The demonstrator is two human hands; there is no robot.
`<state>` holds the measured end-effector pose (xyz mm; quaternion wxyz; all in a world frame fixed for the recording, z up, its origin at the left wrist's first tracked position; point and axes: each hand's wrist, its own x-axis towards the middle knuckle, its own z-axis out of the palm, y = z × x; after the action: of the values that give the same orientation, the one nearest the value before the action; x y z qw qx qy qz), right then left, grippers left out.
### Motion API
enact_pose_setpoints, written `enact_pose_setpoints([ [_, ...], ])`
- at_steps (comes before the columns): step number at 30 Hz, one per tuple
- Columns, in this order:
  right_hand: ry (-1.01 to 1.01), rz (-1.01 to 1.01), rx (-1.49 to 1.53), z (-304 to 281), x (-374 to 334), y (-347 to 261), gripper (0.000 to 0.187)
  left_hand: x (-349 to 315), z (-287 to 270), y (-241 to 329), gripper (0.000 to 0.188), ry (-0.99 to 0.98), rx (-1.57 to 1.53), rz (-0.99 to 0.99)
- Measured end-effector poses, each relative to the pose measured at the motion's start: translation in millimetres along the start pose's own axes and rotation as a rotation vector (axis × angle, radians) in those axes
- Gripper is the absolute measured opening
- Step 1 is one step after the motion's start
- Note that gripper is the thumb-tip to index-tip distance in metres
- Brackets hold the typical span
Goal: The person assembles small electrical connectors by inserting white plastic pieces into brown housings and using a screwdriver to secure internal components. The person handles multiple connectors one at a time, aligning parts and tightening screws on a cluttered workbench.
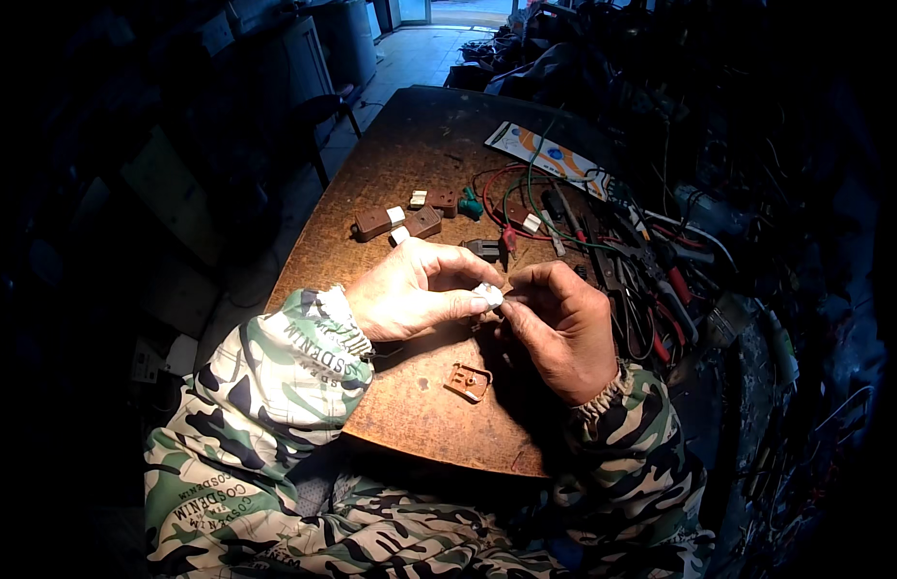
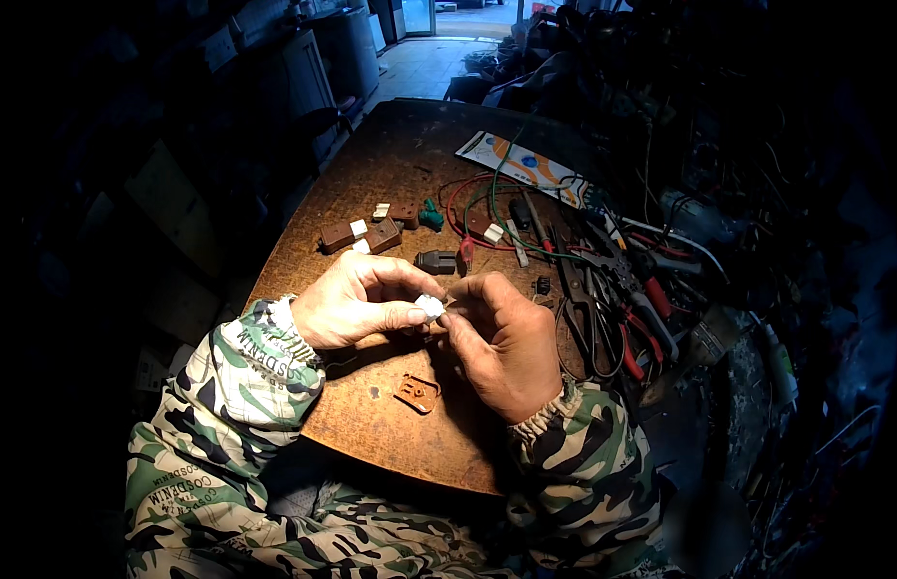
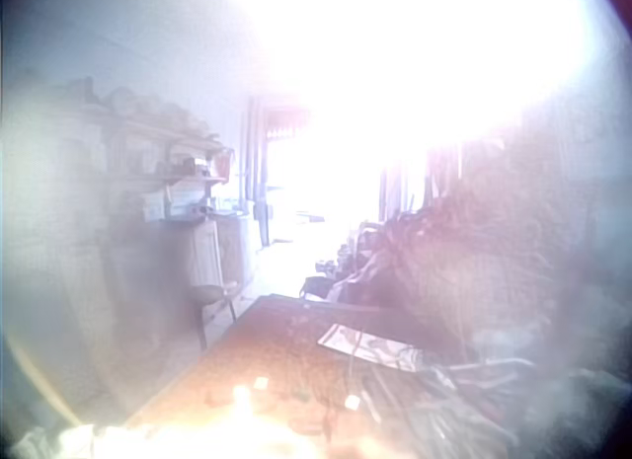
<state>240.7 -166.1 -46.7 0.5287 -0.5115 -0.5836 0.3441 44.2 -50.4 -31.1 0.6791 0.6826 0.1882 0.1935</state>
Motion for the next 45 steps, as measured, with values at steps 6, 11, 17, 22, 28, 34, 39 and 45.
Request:
enact_pose_setpoints([
  [6, 0.034, -0.094, 0.144, 9.8, 1.3, 7.9, 0.024, 0.9, -0.5, 0.1, 0.029, 0.055, -0.016, 0.017],
  [11, 0.064, -0.002, -0.071, -1.2, 2.1, 1.9, 0.015, 1.1, -3.3, 4.3, 0.034, 0.073, -0.143, -0.102],
  [17, 0.07, 0.015, 0.013, 0.1, 0.6, -2.6, 0.009, 0.6, -1.1, 4.9, 0.034, 0.075, -0.118, -0.145],
  [22, 0.087, -0.038, -0.01, 1.8, 2.3, 4.1, 0.01, 0.5, -2.1, 3.6, 0.035, 0.002, -0.132, -0.116],
  [28, 0.087, -0.024, -0.097, 2.2, 0.2, -0.7, 0.011, -0.8, -2.3, 3.5, 0.033, -0.028, -0.124, -0.122],
  [34, 0.085, -0.026, -0.148, 2.8, 0.5, 0.4, 0.011, 0.3, -3.0, -2.3, 0.032, -0.037, -0.137, -0.133],
  [39, 0.087, -0.046, -0.118, 3.8, 0.9, 1.6, 0.011, 0.6, -3.3, -2.4, 0.033, -0.032, -0.159, -0.111],
  [45, 0.073, -0.086, -0.166, 1.9, 1.9, 2.2, 0.01, 0.0, 1.7, -0.3, 0.031, 0.041, -0.075, -0.072],
])
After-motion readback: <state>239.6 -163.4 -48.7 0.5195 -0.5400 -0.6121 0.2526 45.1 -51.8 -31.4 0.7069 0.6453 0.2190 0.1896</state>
